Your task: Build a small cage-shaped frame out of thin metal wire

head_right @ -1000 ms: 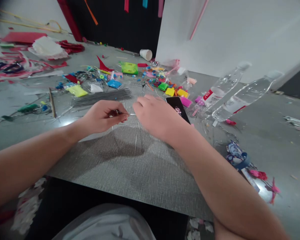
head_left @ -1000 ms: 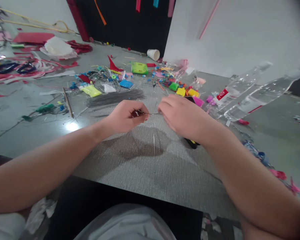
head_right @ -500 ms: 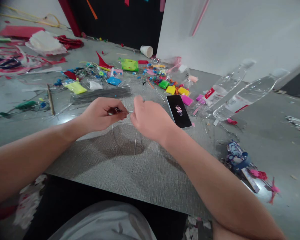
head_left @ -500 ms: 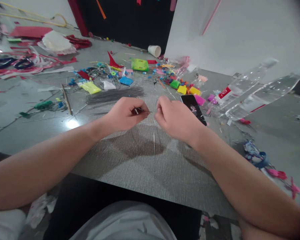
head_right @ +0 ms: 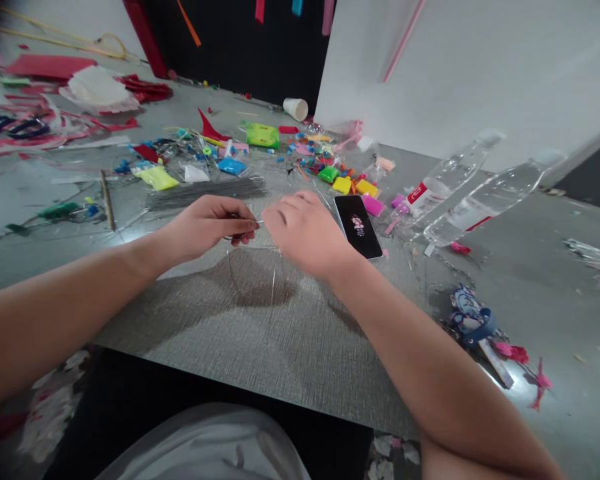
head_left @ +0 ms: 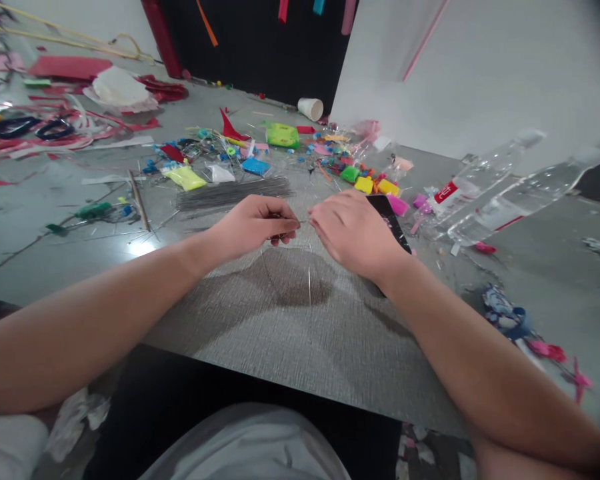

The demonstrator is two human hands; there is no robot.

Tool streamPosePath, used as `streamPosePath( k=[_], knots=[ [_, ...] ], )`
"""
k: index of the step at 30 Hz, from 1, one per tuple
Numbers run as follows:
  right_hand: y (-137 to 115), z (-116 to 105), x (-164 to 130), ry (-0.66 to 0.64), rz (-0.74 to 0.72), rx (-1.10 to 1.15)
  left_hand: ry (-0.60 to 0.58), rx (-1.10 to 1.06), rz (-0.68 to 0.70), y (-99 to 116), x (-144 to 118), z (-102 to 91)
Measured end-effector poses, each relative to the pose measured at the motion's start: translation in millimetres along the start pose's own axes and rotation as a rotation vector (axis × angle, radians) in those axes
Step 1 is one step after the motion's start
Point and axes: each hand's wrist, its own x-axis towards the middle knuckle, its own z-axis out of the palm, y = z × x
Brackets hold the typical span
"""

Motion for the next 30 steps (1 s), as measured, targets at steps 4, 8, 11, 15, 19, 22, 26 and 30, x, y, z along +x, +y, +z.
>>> streamPosePath(
  k=[4, 8, 11, 15, 19, 22, 26, 30],
  knots=[
    [10, 11, -5, 0.108, -0.09, 0.012, -0.026, -0.084, -0.064, -3, 1, -2.5],
    [10, 11, -5, 0.008, 0.064, 0.203, -0.005, 0.315, 0.115, -4, 2, -7.4],
    [10, 2, -3, -0.046, 0.262, 0.514, 0.058, 0.628, 0.39, -2, 2, -9.5],
    [14, -13, -3, -0.244, 0.441, 0.823, 0.054, 0.707, 0.522, 1, 0, -7.7],
    [14, -23, -3, -0.275, 0.399, 0.723, 0.025, 0.685, 0.539, 3, -2, -5.9],
    [12, -25, -2, -0.201, 0.261, 0.509, 0.045, 0.655, 0.505, 5, -3, -5.6],
    [10, -22, -2, -0.154, 0.05, 0.194, 0.036, 0.47, 0.265, 3, -3, -4.8],
    [11, -15, -4, -0.099, -0.068, -0.045, -0.008, 0.23, 0.11, 1, -3, -4.8]
  ],
)
